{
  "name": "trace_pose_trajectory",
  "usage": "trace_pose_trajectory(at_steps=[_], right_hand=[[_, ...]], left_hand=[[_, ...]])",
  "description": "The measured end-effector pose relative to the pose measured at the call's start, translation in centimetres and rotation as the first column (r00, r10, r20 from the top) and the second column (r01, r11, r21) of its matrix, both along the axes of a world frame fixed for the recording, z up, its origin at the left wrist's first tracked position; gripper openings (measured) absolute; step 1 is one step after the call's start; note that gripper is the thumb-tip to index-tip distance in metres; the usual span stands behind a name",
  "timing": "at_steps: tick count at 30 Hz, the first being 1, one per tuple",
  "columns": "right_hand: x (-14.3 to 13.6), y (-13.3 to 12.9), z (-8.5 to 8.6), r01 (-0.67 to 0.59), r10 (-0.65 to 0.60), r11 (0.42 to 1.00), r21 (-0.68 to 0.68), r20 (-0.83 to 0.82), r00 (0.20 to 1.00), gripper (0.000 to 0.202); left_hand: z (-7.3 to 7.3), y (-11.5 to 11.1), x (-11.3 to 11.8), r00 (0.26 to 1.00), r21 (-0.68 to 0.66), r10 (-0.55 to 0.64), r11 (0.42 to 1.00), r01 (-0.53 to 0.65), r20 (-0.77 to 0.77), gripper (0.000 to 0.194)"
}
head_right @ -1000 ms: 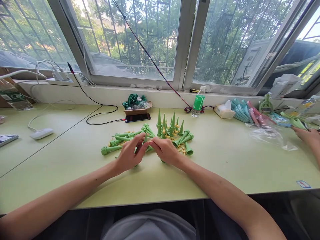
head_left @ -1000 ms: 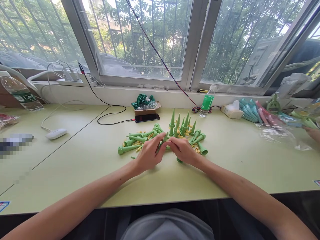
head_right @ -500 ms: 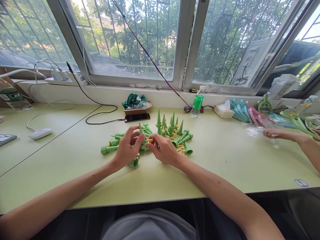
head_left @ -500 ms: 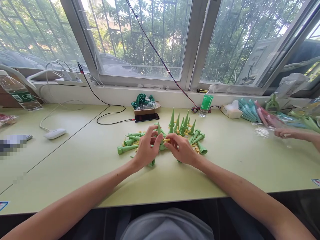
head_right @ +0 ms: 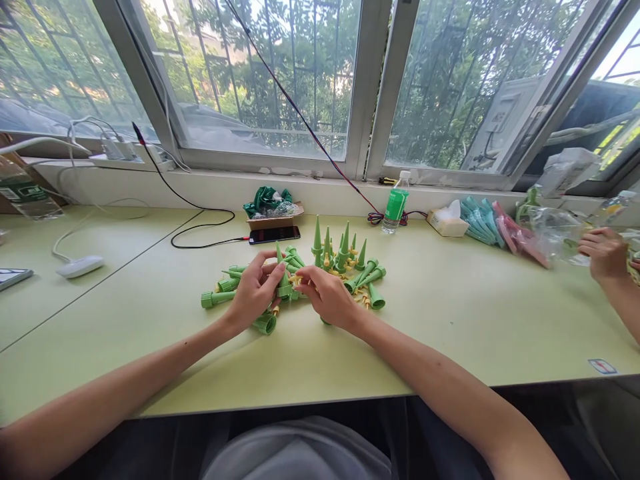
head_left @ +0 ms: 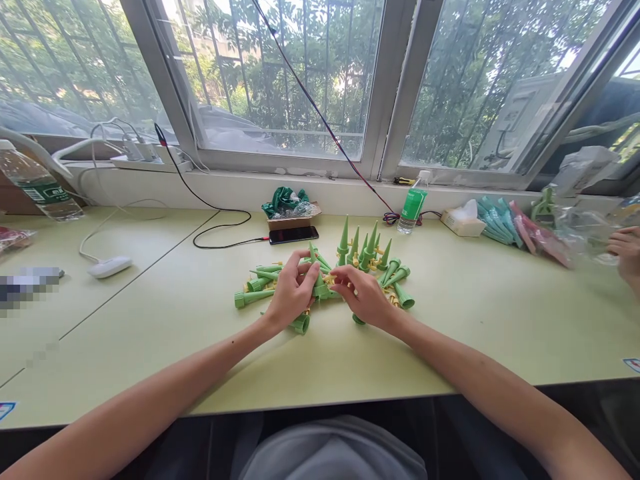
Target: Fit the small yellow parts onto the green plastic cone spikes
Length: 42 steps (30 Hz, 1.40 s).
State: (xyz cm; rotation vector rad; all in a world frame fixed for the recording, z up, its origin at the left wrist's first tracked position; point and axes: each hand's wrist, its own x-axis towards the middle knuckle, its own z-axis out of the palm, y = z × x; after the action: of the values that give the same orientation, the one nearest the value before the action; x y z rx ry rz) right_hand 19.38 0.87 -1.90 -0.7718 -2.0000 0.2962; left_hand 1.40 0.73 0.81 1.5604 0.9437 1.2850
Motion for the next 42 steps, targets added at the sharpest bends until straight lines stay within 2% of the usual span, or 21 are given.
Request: trace_pose_trajectory(at_steps=[6,10,14,19,26,30,33,35,37,39,42], right_hand=[[-0.1,-0.1,0.2,0.022,-0.022,0.999,0.025,0.013,1.0,0.017],[-0.1,-0.3,0.4,0.052,-0.053,0.998,0.03,0.031,0.998,0.022],[0.0,-0.4,0.5,0.065,-0.066,0.997,0.029,0.041,0.997,0.027],[0.1,-0.5,0.5,0.065,-0.066,0.997,0.031,0.063,0.996,0.029],[0.0,-0.6,0.5,0.079,-0.083,0.996,0.049,0.083,0.993,0.031],[0.0,-0.5,0.6,0.094,-0.098,0.994,0.053,0.074,0.992,0.032],[-0.1,-0.5,0.6,0.101,-0.102,0.994,0.032,0.055,0.993,0.032],[-0.1,-0.5,0.6,0.096,-0.096,0.995,0.002,0.036,0.995,0.031],[-0.2,-0.5,0.6,0.083,-0.083,0.996,-0.038,0.016,0.996,0.027],[-0.2,-0.5,0.6,0.075,-0.075,0.995,-0.066,-0.005,0.997,0.018],[-0.3,-0.5,0.5,0.064,-0.065,0.995,-0.071,-0.022,0.998,0.015]], left_hand=[[-0.4,0.0,0.0,0.999,0.01,-0.025,1.0,0.025,-0.022,0.031],[-0.8,0.0,0.0,0.992,0.189,0.03,0.982,-0.006,-0.126,0.025],[-1.2,-0.1,-0.1,0.963,0.42,0.1,0.908,0.014,-0.249,0.02],[-1.6,0.0,-0.4,0.932,0.596,0.177,0.802,0.05,-0.317,0.021],[-2.0,0.1,-0.6,0.892,0.735,0.277,0.672,0.085,-0.356,0.026],[-1.8,0.1,-0.6,0.894,0.792,0.26,0.591,0.153,-0.366,0.028],[-1.7,0.1,-0.7,0.888,0.802,0.237,0.562,0.205,-0.393,0.03],[-1.7,0.1,-0.7,0.886,0.792,0.241,0.578,0.195,-0.395,0.03],[-1.7,0.1,-0.6,0.889,0.756,0.251,0.638,0.146,-0.383,0.027],[-1.6,0.2,-0.5,0.907,0.672,0.227,0.736,0.079,-0.355,0.024],[-1.1,0.3,-0.2,0.959,0.443,0.127,0.896,-0.001,-0.255,0.022]])
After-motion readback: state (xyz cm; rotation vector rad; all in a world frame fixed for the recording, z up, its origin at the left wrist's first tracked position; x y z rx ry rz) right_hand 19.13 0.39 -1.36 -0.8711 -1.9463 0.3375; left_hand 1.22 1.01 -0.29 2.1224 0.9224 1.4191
